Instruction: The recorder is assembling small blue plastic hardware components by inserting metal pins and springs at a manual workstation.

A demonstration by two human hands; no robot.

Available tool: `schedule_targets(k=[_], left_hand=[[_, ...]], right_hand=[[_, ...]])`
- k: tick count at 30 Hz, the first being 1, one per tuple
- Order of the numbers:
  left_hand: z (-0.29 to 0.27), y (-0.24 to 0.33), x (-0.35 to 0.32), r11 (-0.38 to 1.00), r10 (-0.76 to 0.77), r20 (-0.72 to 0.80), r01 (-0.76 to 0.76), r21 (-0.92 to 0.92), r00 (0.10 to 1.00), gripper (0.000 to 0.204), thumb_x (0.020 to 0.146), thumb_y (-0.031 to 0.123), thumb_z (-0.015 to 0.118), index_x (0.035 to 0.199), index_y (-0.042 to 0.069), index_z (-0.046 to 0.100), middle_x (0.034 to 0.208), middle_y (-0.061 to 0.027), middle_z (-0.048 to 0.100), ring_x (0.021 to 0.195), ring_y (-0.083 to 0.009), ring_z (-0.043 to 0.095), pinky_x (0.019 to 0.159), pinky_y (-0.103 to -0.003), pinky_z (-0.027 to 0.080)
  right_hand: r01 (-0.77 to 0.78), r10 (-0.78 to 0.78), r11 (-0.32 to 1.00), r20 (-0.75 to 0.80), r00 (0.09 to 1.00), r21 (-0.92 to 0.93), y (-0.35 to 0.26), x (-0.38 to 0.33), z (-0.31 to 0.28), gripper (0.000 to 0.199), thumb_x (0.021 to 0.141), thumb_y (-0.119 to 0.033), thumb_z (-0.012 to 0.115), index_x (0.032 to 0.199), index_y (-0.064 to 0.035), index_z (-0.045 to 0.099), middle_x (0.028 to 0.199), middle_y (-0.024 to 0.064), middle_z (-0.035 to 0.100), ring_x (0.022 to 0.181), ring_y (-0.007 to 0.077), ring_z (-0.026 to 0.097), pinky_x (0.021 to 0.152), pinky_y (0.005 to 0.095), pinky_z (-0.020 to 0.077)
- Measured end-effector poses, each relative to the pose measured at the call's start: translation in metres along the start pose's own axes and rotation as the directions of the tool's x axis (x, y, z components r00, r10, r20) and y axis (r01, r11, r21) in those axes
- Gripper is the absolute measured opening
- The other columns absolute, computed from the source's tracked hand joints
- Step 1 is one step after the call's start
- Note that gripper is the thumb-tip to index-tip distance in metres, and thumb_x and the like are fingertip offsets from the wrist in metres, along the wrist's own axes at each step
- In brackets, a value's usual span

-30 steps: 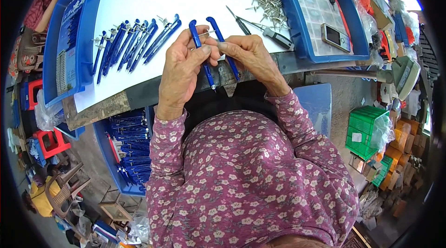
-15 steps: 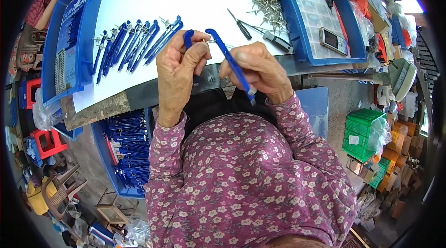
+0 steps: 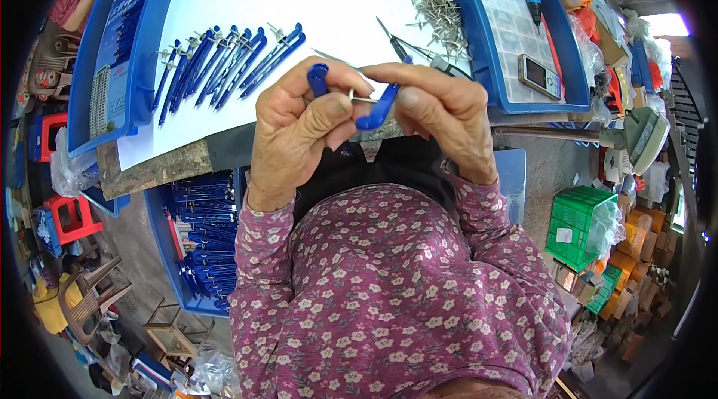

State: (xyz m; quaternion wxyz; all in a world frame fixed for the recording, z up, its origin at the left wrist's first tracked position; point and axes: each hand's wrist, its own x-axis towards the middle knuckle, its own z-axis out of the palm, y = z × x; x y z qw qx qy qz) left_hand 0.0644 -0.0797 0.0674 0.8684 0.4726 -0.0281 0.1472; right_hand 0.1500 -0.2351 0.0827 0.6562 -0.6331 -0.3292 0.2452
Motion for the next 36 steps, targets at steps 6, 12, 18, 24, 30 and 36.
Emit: schedule_targets(k=[6,12,18,24,30,36], left_hand=[[-0.004,-0.012,0.000,0.996,0.024,-0.048,-0.019,0.087,0.999,0.017,0.089,0.010,0.055,0.099,-0.004,0.056,0.072,-0.0050,0.057,0.054,-0.0036,0.041,0.047,-0.015,0.032],[-0.005,-0.024,-0.001,0.993,-0.057,-0.036,0.061,0.104,0.998,0.017,0.090,0.011,0.054,0.099,-0.003,0.055,0.073,-0.0041,0.057,0.054,-0.0033,0.041,0.048,-0.015,0.032],[0.002,-0.023,-0.001,0.960,-0.159,-0.115,0.181,0.213,0.980,0.026,0.091,0.015,0.053,0.111,-0.002,0.051,0.073,-0.0024,0.055,0.055,-0.0038,0.042,0.049,-0.016,0.033],[-0.001,-0.032,-0.013,0.880,-0.112,-0.178,0.181,0.439,0.978,0.043,0.090,0.015,0.053,0.128,0.004,0.037,0.088,-0.0023,0.052,0.065,-0.0070,0.048,0.058,-0.017,0.040],[-0.003,-0.040,-0.024,0.777,-0.024,-0.190,0.138,0.614,0.982,0.050,0.088,0.013,0.054,0.130,0.004,0.029,0.102,-0.0073,0.046,0.081,-0.0081,0.046,0.071,-0.019,0.042],[-0.007,-0.036,-0.027,0.729,-0.035,-0.153,0.130,0.672,0.988,0.037,0.087,0.009,0.055,0.115,0.001,0.032,0.095,-0.0054,0.043,0.071,-0.0064,0.037,0.062,-0.019,0.035]], right_hand=[[0.240,-0.206,0.773,0.125,0.971,-0.587,0.001,0.003,0.001,0.016,0.086,-0.015,0.059,0.090,-0.0001,0.065,0.068,0.0041,0.056,0.058,0.0092,0.047,0.052,0.0253,0.0371],[-0.099,0.102,0.949,-0.006,0.995,-0.299,0.010,0.005,0.001,0.023,0.085,-0.021,0.062,0.075,0.0004,0.062,0.052,0.0011,0.044,0.049,0.0079,0.039,0.043,0.0268,0.0304],[-0.033,0.006,0.961,-0.100,0.995,-0.274,0.032,0.004,0.000,0.025,0.087,-0.019,0.060,0.070,-0.0006,0.059,0.054,-0.0053,0.042,0.049,0.0018,0.035,0.042,0.0198,0.0250],[-0.104,0.075,0.986,-0.211,0.975,-0.132,0.032,0.004,0.010,0.030,0.086,-0.020,0.062,0.063,-0.0028,0.054,0.051,-0.0032,0.046,0.040,0.0024,0.039,0.036,0.0171,0.0261],[-0.194,0.186,0.981,-0.253,0.949,-0.007,0.038,0.005,0.016,0.026,0.086,-0.018,0.061,0.067,-0.0019,0.054,0.051,-0.0020,0.047,0.041,0.0033,0.042,0.036,0.0177,0.0310],[-0.191,0.205,0.978,-0.278,0.938,0.079,0.043,0.007,0.027,0.021,0.086,-0.016,0.059,0.073,-0.0006,0.055,0.054,-0.0010,0.051,0.041,0.0038,0.044,0.038,0.0176,0.0326]])
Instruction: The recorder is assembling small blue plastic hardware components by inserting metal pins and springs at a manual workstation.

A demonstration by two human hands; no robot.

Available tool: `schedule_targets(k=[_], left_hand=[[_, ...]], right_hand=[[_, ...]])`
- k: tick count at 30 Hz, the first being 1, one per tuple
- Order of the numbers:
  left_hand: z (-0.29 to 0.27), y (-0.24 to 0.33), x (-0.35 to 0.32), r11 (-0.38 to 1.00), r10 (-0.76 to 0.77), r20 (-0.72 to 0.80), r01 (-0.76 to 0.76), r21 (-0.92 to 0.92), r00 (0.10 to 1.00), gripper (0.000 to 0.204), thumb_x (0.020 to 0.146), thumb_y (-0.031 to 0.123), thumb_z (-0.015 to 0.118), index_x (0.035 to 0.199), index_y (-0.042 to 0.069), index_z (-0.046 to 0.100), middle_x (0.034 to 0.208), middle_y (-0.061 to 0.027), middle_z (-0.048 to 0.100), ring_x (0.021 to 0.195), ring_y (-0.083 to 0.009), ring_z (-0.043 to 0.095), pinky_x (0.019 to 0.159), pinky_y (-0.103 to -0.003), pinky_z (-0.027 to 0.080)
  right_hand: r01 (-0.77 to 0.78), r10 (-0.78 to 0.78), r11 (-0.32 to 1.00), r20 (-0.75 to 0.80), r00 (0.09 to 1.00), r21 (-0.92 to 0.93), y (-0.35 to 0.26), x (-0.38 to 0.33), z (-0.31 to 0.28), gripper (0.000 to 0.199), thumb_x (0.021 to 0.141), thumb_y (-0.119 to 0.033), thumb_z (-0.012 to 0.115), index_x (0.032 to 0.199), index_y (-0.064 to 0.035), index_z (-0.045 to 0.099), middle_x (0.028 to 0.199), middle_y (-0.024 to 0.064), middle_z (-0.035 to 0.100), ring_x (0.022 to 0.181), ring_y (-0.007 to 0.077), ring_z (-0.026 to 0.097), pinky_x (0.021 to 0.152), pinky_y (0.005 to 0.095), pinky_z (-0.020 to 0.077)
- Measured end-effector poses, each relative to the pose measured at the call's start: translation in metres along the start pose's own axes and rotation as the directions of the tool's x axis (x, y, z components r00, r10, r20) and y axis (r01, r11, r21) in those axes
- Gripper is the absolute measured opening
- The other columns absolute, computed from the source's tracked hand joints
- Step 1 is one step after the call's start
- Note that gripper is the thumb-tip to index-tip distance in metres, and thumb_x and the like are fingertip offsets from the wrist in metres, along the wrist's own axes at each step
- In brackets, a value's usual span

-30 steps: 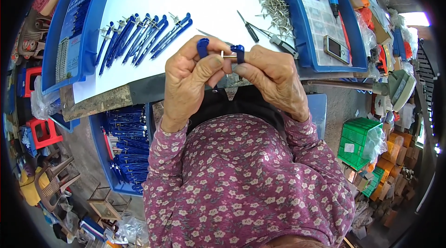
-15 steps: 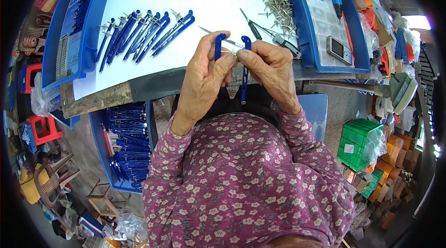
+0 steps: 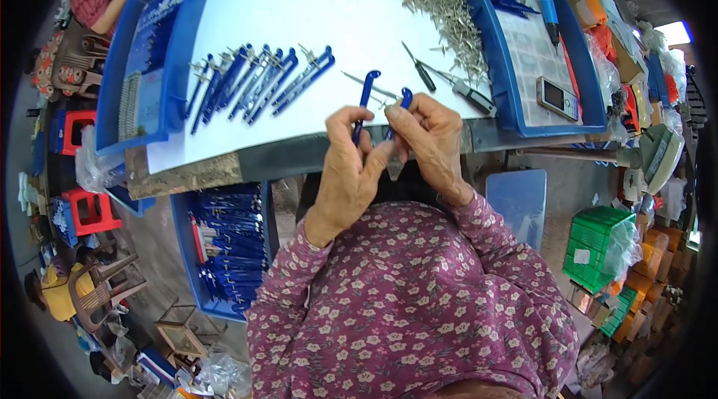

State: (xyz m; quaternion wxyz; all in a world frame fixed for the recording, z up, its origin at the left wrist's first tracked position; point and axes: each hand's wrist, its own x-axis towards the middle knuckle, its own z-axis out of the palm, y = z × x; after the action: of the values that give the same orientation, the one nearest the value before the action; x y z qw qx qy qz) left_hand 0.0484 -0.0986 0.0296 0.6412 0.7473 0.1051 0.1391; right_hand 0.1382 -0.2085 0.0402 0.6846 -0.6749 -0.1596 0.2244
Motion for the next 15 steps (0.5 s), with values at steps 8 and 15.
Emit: schedule_targets(k=[8,15], left_hand=[[-0.006,0.008,0.010,0.916,0.195,0.195,-0.250,0.315,0.961,0.013,0.084,0.003,0.056,0.090,-0.003,0.047,0.095,-0.0151,0.041,0.074,-0.0265,0.047,0.064,-0.031,0.041],[-0.024,0.014,0.013,0.828,0.118,0.397,-0.312,0.467,0.910,0.014,0.085,0.004,0.054,0.091,-0.004,0.045,0.098,-0.0172,0.040,0.077,-0.0299,0.049,0.066,-0.036,0.042]], right_hand=[[0.031,-0.033,0.995,0.027,0.999,0.100,0.000,-0.001,-0.006,0.019,0.085,-0.015,0.061,0.075,0.0001,0.056,0.053,-0.0007,0.052,0.043,0.0026,0.046,0.038,0.0173,0.0347],[0.061,-0.056,0.998,0.262,0.963,-0.011,0.005,0.004,-0.032,0.026,0.082,-0.010,0.064,0.103,-0.0014,0.052,0.074,0.0012,0.053,0.057,0.0036,0.047,0.049,0.0172,0.0400]])
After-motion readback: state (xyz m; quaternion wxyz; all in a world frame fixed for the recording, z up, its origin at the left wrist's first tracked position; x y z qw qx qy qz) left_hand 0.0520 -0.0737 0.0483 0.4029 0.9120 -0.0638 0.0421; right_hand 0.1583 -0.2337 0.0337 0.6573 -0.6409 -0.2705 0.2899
